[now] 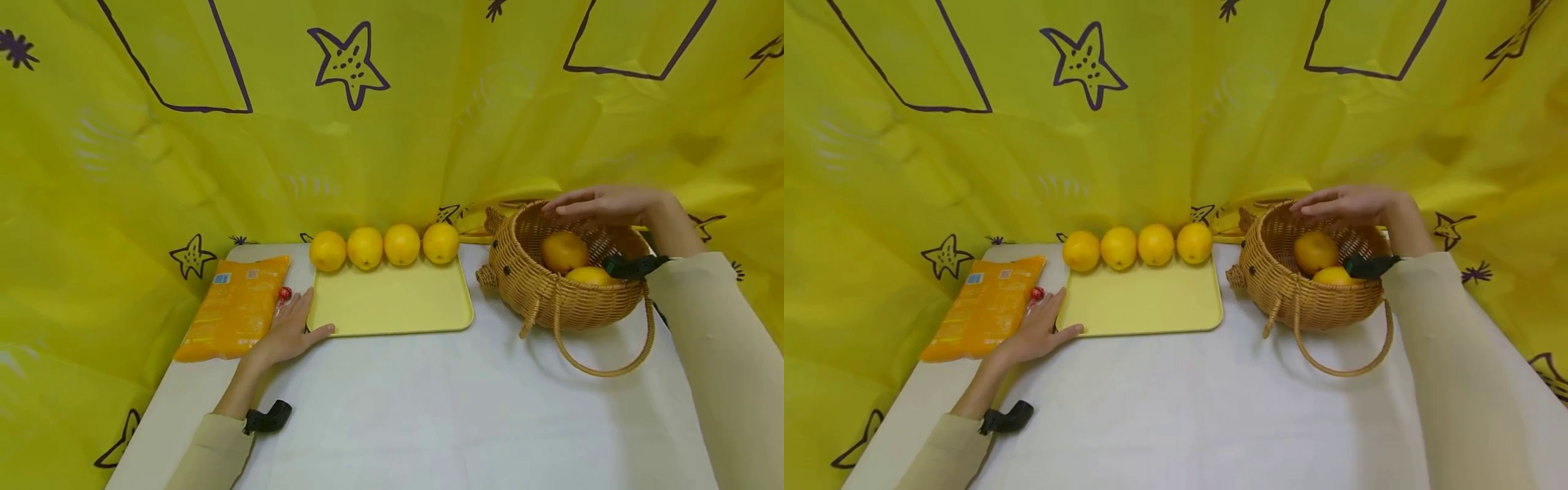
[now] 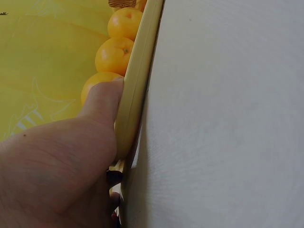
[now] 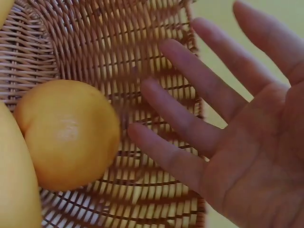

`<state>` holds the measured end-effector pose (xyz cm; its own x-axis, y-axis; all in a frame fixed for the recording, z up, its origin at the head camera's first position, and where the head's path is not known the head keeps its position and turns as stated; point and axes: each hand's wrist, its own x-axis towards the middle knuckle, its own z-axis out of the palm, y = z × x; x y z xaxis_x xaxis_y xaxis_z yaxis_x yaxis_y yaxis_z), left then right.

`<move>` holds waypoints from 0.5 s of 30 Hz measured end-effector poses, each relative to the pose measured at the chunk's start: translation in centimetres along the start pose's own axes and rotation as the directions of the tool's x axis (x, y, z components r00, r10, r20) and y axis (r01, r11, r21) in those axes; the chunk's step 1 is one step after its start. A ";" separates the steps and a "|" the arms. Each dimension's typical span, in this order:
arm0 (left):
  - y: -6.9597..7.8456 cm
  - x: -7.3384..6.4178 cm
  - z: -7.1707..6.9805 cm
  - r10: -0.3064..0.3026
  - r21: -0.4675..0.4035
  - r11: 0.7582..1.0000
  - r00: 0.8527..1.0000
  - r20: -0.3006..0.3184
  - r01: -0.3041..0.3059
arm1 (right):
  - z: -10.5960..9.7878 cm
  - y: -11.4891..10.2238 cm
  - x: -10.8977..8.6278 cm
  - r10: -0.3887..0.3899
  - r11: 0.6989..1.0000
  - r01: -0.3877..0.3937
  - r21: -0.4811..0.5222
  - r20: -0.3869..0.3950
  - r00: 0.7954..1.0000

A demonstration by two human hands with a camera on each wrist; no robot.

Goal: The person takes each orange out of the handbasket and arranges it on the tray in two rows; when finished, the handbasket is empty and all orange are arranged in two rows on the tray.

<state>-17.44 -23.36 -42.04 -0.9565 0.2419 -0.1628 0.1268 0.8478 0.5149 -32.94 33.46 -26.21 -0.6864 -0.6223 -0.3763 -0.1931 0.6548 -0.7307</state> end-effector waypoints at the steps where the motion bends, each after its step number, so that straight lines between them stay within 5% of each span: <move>1: 0.0 0.0 0.1 -0.001 0.003 1.000 1.000 0.003 0.001 | 0.1 0.4 0.3 0.015 1.000 -0.015 0.002 0.014 1.000; 6: -0.3 0.0 0.5 -0.008 -0.002 1.000 1.000 0.008 0.008 | 0.3 1.5 1.4 0.045 0.999 -0.045 0.005 0.029 0.999; 15: -0.3 0.2 0.6 -0.015 -0.021 1.000 1.000 0.007 0.015 | 0.5 2.9 2.3 0.043 0.982 -0.057 0.179 0.079 0.996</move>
<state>-17.53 -23.29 -42.77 -0.9565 0.2326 -0.1760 0.1071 0.8413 0.5299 -34.75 33.70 -29.51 -0.6365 -0.6252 -0.4516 -0.0250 0.6019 -0.7982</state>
